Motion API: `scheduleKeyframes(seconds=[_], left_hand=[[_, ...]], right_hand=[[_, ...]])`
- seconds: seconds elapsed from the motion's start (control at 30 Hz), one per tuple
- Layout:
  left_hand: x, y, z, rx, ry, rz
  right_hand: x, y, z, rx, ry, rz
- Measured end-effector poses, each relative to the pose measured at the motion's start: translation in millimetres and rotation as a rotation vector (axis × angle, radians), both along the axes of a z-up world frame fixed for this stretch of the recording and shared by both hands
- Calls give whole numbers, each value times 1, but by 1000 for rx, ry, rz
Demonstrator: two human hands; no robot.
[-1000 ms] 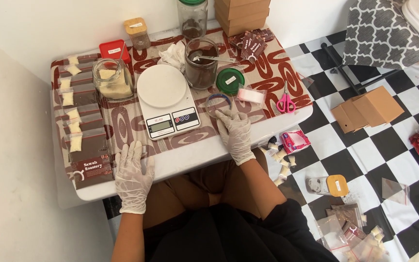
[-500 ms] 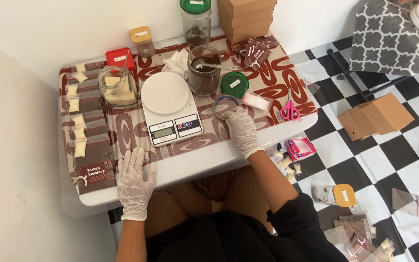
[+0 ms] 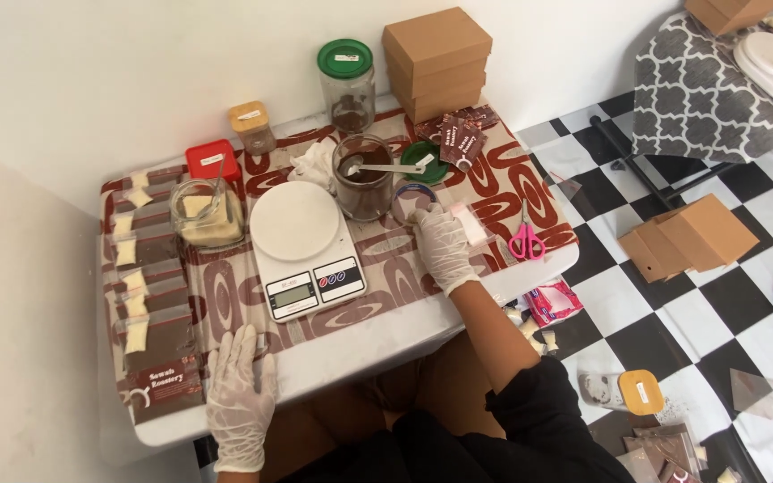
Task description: The person scoops a white powder into small plastic bags, seals them, and places them into cardboard boxes. They repeat this process for multiple units, arranging the filled bags inside the boxes and closing the flaps.
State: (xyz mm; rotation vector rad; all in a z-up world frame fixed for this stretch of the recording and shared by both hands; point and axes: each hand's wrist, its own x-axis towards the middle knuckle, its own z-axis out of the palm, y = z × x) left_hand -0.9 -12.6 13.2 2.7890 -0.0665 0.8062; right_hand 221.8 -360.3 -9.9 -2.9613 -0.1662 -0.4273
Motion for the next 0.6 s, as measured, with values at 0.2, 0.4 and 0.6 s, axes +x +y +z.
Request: scheduleKeyframes(seconds=[0.2,0.4,0.6], left_hand=[[3,-1,-1,-26,18,-28],[7,-2,0,-67,32,-74],[46,-130,78,51,-227,-573]], right_hand=[[-98,7,61,353,-195,227],[-230,10,75,627,-164,504],[-288,-42,22,574,-256,272]])
